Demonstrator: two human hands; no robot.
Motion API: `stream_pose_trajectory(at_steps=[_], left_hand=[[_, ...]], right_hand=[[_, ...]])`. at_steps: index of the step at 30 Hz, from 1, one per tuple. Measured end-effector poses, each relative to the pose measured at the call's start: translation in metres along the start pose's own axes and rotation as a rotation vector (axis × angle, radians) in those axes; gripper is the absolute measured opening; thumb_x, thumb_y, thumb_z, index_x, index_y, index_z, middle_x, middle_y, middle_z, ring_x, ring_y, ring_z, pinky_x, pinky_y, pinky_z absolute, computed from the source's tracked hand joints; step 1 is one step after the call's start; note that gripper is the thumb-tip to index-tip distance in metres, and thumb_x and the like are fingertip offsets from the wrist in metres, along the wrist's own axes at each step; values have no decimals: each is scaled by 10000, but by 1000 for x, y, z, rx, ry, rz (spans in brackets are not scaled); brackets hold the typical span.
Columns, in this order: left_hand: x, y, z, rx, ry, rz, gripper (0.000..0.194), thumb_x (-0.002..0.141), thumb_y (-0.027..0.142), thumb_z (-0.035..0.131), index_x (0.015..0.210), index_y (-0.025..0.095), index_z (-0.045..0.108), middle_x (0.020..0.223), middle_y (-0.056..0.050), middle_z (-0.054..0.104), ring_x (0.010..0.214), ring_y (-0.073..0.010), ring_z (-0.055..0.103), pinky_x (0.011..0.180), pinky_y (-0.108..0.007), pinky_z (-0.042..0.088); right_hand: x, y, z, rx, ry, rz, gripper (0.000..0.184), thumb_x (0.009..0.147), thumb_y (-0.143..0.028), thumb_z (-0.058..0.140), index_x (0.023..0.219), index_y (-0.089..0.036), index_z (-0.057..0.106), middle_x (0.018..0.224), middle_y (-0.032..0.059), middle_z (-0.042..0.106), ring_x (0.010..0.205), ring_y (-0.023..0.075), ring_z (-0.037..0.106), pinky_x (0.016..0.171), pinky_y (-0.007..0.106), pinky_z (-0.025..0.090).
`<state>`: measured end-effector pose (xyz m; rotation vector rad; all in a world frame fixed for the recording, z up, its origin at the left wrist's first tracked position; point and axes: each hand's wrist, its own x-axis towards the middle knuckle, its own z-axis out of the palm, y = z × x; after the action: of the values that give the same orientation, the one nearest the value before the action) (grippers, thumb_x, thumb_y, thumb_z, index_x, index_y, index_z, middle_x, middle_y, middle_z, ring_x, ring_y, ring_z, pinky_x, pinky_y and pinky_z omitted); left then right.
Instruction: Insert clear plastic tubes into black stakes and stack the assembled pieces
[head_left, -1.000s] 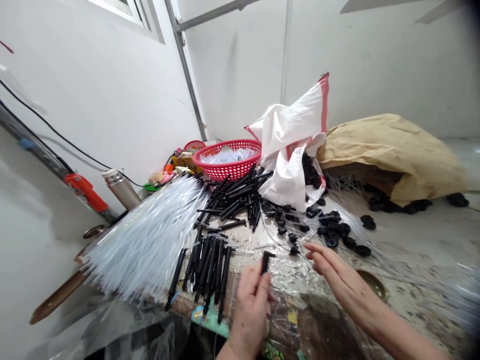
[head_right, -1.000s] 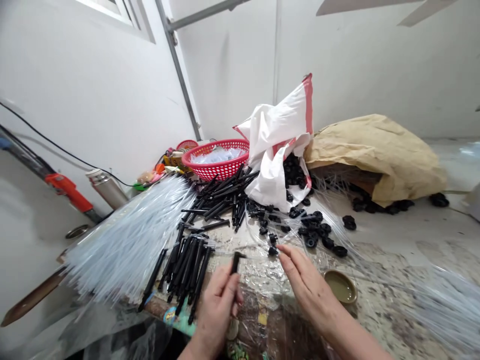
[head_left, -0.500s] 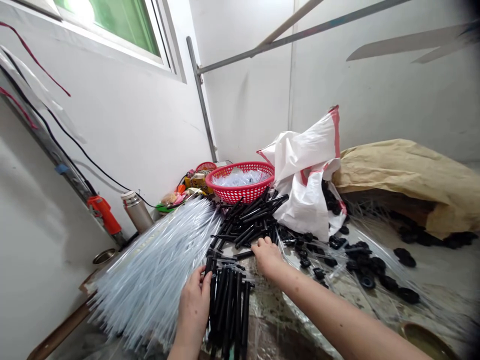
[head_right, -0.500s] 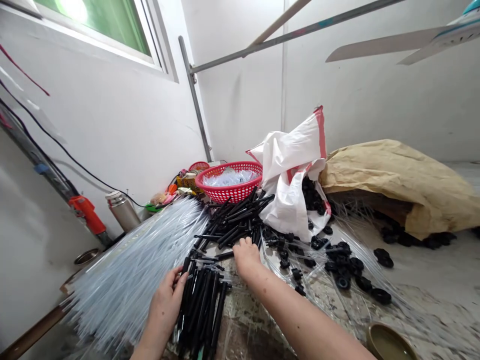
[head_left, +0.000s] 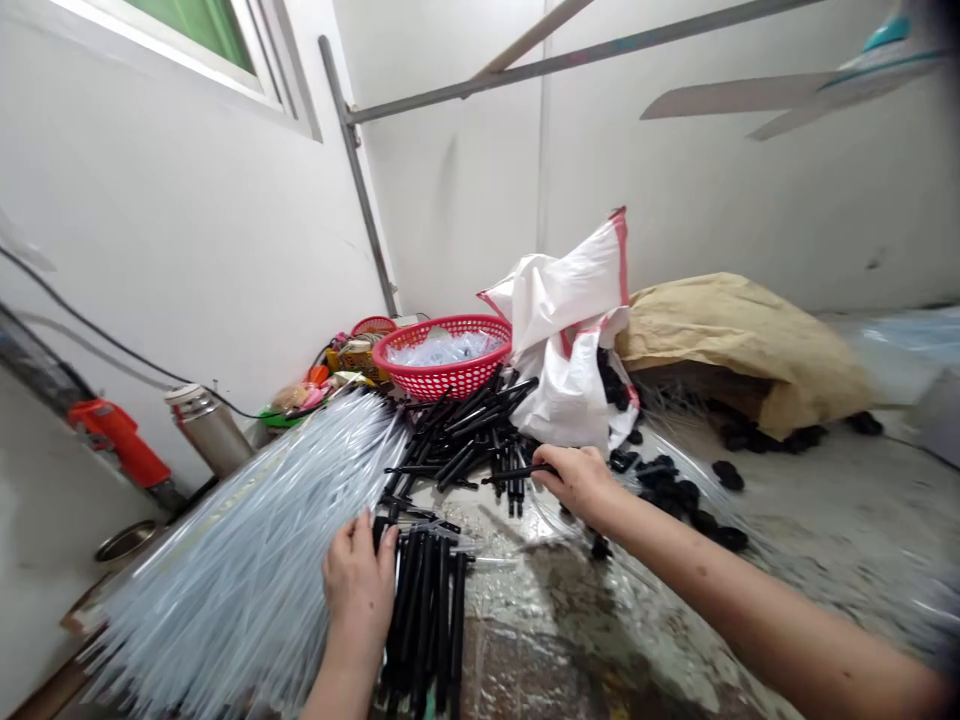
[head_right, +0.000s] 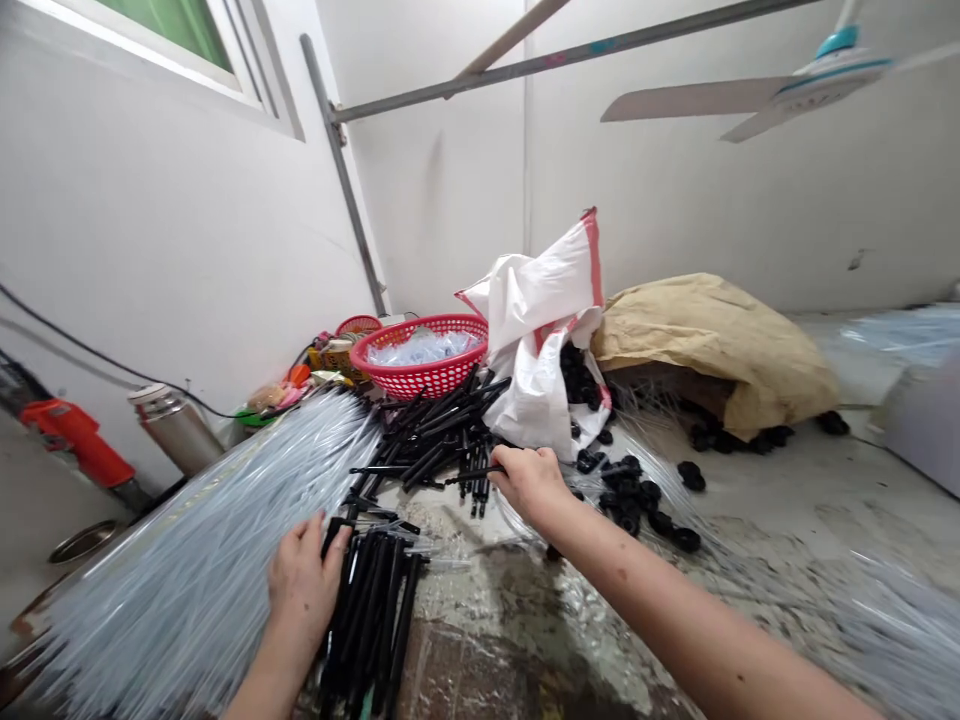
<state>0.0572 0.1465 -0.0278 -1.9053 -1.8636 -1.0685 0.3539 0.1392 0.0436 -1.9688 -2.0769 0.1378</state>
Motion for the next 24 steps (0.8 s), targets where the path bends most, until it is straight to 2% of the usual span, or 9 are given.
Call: stream_pose_trajectory(at_steps=[3, 6, 8, 10, 12, 14, 16, 20, 24], left_hand=[[2, 42, -20, -250, 80, 54, 517, 824, 469, 434, 1170, 103, 552, 1086, -181, 563, 1016, -317, 528, 908, -487, 401], [-20, 103, -34, -584, -170, 158, 565, 795, 482, 505, 1267, 172, 486, 1228, -150, 540, 1088, -305, 516, 967, -446, 374], [-49, 142, -36, -829, -365, 154, 535, 765, 482, 558, 1226, 209, 545, 1202, -121, 586, 1035, -298, 562, 920, -409, 423], [-78, 172, -35, -1005, -580, 83, 441, 806, 474, 498, 1151, 229, 619, 1105, -108, 648, 924, -274, 614, 829, -365, 475], [-100, 192, -33, -1085, -731, 49, 431, 803, 474, 498, 1136, 236, 637, 994, -104, 680, 677, -219, 618, 662, -326, 501], [-109, 201, -30, -1127, -817, 6, 434, 774, 480, 543, 1122, 243, 648, 914, -91, 680, 508, -155, 535, 537, -292, 472], [-110, 204, -27, -1168, -890, -127, 459, 741, 499, 582, 1116, 244, 650, 787, -57, 657, 453, -119, 478, 463, -260, 436], [-109, 203, -18, -1257, -1066, -551, 674, 643, 536, 673, 1214, 196, 559, 630, 7, 584, 468, -122, 522, 405, -228, 422], [-119, 207, -8, -1322, -1115, -746, 857, 546, 494, 763, 1280, 160, 473, 631, 10, 607, 445, -124, 543, 396, -239, 448]], right_hand=[[-36, 9, -24, 122, 9, -21, 138, 851, -300, 512, 924, -244, 616, 832, -23, 695, 752, 128, 608, 701, 239, 356], [-80, 6, -39, 285, 10, -126, 111, 813, -286, 558, 846, -223, 643, 762, -9, 688, 717, 143, 598, 716, 254, 376], [-110, 4, -43, 358, -7, -156, 78, 795, -241, 565, 801, -215, 639, 726, -11, 676, 707, 150, 588, 772, 291, 378], [-137, 8, -44, 436, -20, -103, 71, 781, -203, 566, 816, -215, 627, 758, -8, 673, 751, 158, 584, 804, 311, 386], [-161, 22, -45, 551, -36, 32, 125, 770, -237, 594, 894, -224, 609, 837, 9, 671, 813, 176, 581, 767, 301, 428], [-180, 48, -46, 683, -61, 193, 206, 803, -347, 578, 977, -238, 586, 919, 31, 664, 837, 186, 588, 683, 278, 474], [-194, 88, -47, 725, -50, 348, 251, 877, -418, 455, 1006, -245, 582, 945, 39, 666, 786, 168, 611, 612, 256, 498], [-201, 186, -49, 273, 115, 659, 299, 913, -315, 364, 930, -207, 641, 868, 49, 685, 788, 173, 625, 664, 269, 495], [-194, 253, -44, 85, 139, 746, 193, 820, -221, 493, 807, -198, 684, 926, 78, 679, 934, 241, 584, 804, 356, 422]])
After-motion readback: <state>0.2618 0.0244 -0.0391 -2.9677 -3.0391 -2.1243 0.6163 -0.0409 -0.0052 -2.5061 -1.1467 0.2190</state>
